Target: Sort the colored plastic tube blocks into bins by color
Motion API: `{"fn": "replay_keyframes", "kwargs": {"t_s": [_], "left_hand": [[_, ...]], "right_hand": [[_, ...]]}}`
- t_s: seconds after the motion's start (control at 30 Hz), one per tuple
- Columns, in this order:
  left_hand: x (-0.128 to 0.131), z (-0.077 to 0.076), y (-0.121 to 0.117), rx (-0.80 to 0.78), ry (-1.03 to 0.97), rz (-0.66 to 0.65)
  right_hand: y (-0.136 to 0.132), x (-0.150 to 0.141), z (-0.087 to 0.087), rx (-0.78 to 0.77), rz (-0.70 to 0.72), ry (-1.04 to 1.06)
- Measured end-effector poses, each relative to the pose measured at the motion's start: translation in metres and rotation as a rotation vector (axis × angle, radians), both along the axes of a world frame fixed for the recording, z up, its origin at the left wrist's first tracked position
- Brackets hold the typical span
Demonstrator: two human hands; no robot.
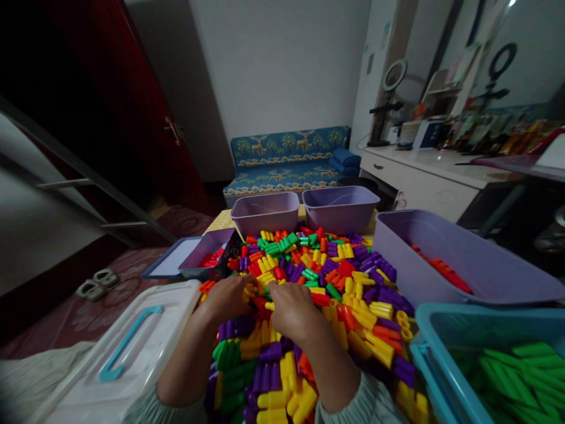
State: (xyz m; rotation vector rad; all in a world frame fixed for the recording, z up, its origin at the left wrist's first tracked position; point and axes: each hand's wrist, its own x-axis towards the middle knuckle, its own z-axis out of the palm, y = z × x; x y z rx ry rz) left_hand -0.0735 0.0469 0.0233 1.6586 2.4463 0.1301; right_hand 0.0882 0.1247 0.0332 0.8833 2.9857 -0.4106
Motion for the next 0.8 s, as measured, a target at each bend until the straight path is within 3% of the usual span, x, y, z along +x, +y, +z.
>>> {"fn": "replay_keyframes", "kwargs": {"t_s": [0.23,0.43,0.53,0.63,0.73,0.8], "left_hand": [[0.001,0.001,-0.001,0.008,-0.03,-0.033],[-0.009,0.002,0.002,0.255,-0.297,0.073],[-0.008,0.007,0.008,0.515,-0.626,0.201],[0.001,0.01,0.017,0.741,-1.188,0.34],[0.013,0.01,0.025,0.751,-1.731,0.434],[0.02,0.008,0.028,0.698,-1.971,0.469]], "right_hand": [[0.016,0.008,0.006,-0.017,-0.031,0.035],[0.03,0.008,0.005,-0.094,-0.148,0.243],[0.036,0.005,0.0,-0.223,-0.214,0.462],[0.038,0.001,-0.005,-0.372,-0.248,0.675],[0.037,-0.003,-0.008,-0.557,-0.234,0.804],[0.037,-0.004,-0.009,-0.645,-0.223,0.835]]}}
